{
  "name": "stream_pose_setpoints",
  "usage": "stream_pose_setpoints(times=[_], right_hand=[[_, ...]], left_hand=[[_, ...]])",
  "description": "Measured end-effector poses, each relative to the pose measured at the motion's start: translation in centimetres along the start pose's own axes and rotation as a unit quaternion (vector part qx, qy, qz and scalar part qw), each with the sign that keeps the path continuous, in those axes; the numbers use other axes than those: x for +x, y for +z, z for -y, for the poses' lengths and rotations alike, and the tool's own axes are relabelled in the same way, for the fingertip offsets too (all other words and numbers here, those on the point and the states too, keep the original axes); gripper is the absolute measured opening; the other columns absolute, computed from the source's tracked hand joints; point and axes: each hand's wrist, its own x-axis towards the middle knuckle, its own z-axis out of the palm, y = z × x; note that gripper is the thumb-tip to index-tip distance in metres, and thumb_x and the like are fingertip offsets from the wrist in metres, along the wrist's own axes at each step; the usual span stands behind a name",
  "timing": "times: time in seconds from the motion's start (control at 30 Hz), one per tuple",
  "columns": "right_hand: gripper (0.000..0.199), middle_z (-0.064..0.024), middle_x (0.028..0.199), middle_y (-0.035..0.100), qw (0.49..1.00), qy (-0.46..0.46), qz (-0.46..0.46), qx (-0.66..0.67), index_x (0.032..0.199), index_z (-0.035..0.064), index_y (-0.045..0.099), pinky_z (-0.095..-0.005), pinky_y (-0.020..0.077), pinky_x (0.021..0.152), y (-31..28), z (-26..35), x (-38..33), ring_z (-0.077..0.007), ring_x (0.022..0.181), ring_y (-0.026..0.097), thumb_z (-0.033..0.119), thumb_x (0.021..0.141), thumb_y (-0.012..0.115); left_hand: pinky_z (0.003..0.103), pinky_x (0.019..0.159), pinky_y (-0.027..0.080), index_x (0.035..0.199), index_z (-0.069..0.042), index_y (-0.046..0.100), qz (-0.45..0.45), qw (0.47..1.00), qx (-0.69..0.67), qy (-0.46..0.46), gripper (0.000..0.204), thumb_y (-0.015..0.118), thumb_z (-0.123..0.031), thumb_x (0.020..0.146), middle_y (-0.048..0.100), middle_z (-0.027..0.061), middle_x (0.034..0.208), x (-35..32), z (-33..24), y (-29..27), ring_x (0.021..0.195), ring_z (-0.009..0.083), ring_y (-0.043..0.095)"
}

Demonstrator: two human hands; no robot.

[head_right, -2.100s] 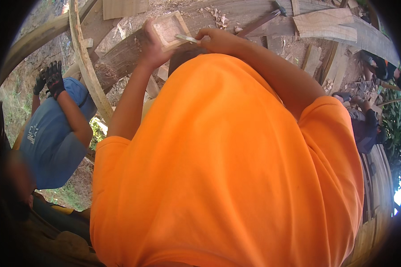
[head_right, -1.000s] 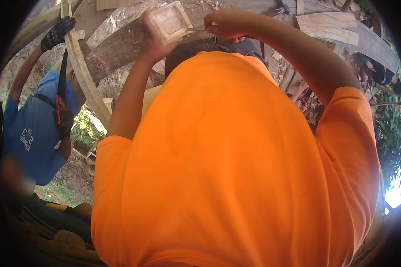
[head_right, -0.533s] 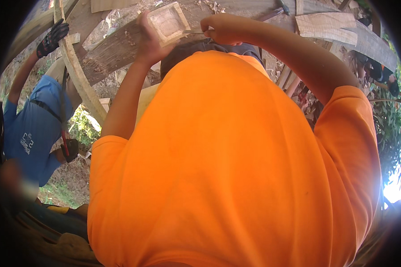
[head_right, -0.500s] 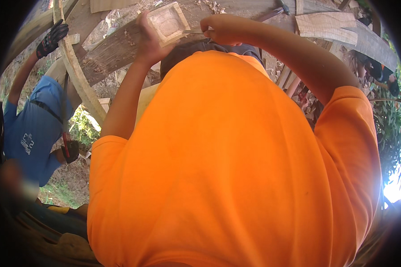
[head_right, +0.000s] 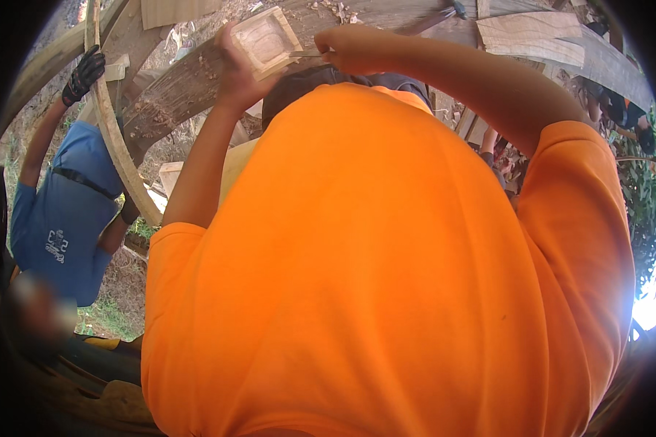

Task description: The person carves a wooden block held on a larger beam using a small knife, then checks the shape by picking it up and looking at it.

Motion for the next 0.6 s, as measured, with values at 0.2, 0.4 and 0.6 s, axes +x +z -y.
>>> stream_pose_setpoints(times=[0.2, 0.4, 0.6], right_hand=[[0.017, -0.0186, 0.088, 0.071, 0.998, -0.057, -0.041, -0.006, 0.11, 0.0081, 0.063, -0.0513, 0.0518, 0.075, 0.7, -1.1, -0.5, -0.0401, 0.082, 0.069, 0.022, 0.101, 0.063], [0.021, -0.0173, 0.088, 0.072, 0.993, 0.081, 0.051, 0.07, 0.116, 0.0103, 0.065, -0.0487, 0.0533, 0.075, -1.6, 1.2, -1.4, -0.0383, 0.08, 0.069, 0.024, 0.099, 0.065], [0.021, -0.0165, 0.097, 0.074, 0.994, -0.04, -0.092, -0.049, 0.114, 0.0131, 0.071, -0.0479, 0.0551, 0.08, -1.8, -0.2, -0.9, -0.0366, 0.088, 0.071, 0.027, 0.098, 0.067]], left_hand=[[0.052, 0.116, 0.035, 0.157, 0.0, 0.007, -0.01, 1.0, -0.002, 0.0, 0.13, 0.096, -0.034, 0.069, 0.026, 0.0263, 0.152, -0.2, 0.3, 0.3, 0.139, 0.0439, 0.035], [0.05, 0.113, 0.043, 0.156, 0.0, 0.004, 0.014, 0.998, 0.056, -0.001, 0.131, 0.097, -0.029, 0.067, 0.022, 0.0294, 0.152, -0.2, -0.3, -0.6, 0.14, 0.048, 0.035], [0.055, 0.116, 0.032, 0.158, -0.001, 0.006, 0.021, 1.0, 0.0, -0.011, 0.133, 0.097, -0.038, 0.068, 0.029, 0.0262, 0.151, 0.6, 0.3, -1.4, 0.139, 0.0464, 0.034]])
